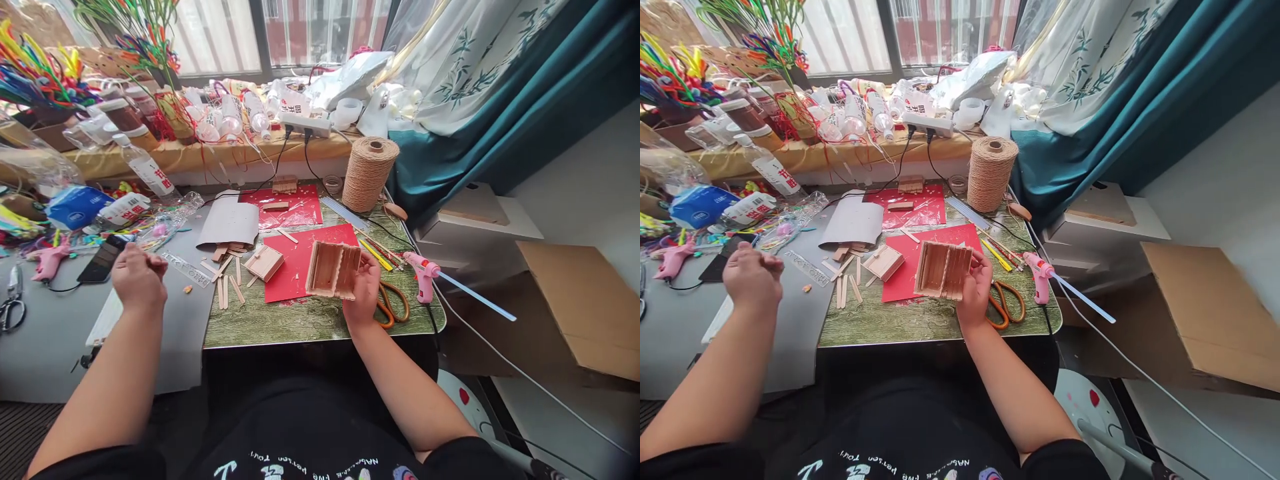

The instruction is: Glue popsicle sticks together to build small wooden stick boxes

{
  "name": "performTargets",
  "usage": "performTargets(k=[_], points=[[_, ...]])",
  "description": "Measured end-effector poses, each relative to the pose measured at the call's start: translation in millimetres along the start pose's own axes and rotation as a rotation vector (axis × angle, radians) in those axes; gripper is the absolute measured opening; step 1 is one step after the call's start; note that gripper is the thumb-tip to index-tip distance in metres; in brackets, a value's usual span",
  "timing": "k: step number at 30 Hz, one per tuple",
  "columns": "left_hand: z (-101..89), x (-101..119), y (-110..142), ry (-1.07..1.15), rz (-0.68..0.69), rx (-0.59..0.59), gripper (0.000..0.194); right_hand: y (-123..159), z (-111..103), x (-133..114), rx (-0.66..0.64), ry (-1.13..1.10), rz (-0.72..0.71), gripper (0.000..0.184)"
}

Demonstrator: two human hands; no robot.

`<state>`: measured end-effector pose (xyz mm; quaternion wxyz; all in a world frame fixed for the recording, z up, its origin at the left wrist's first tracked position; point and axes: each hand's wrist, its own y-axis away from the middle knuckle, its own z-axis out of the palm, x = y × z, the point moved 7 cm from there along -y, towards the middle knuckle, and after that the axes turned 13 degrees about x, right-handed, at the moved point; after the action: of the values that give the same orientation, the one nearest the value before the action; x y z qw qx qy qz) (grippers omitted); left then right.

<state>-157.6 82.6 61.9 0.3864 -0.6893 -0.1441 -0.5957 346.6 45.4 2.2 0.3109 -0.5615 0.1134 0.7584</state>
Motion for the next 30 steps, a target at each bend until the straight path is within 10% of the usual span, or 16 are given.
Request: performTargets(k=[5,8,13,15,20,30], points=[[70.9,12,67,-0.026,-0.104,-0.351,0.05,4,4,0,-0.059,-0.077,0.008,0.038],[111.7,37,123,-0.249,-0.146,-0.972,0.046,4,3,2,-0.032,-0.137,0.031,0.038],[121.1,64,160,-0.681,-0.108,-1.725,0.041,1,-2,5,0.055,-0.139,0.026,0.037],[136.3,64,140,-0.725,-0.059,-1.68,0.04,1,-3,5,0.064,-0.124,0.025,0.036],[179.9,79,68,-0.75,0.403,-0.83,0.048,0,-1,5,0.029,-0.133,0.023,0.034],[208.5,111,163,-0.245,0.445,-0.961,0.038,3,6,12,-0.07,-0.168,0.063,0.037]])
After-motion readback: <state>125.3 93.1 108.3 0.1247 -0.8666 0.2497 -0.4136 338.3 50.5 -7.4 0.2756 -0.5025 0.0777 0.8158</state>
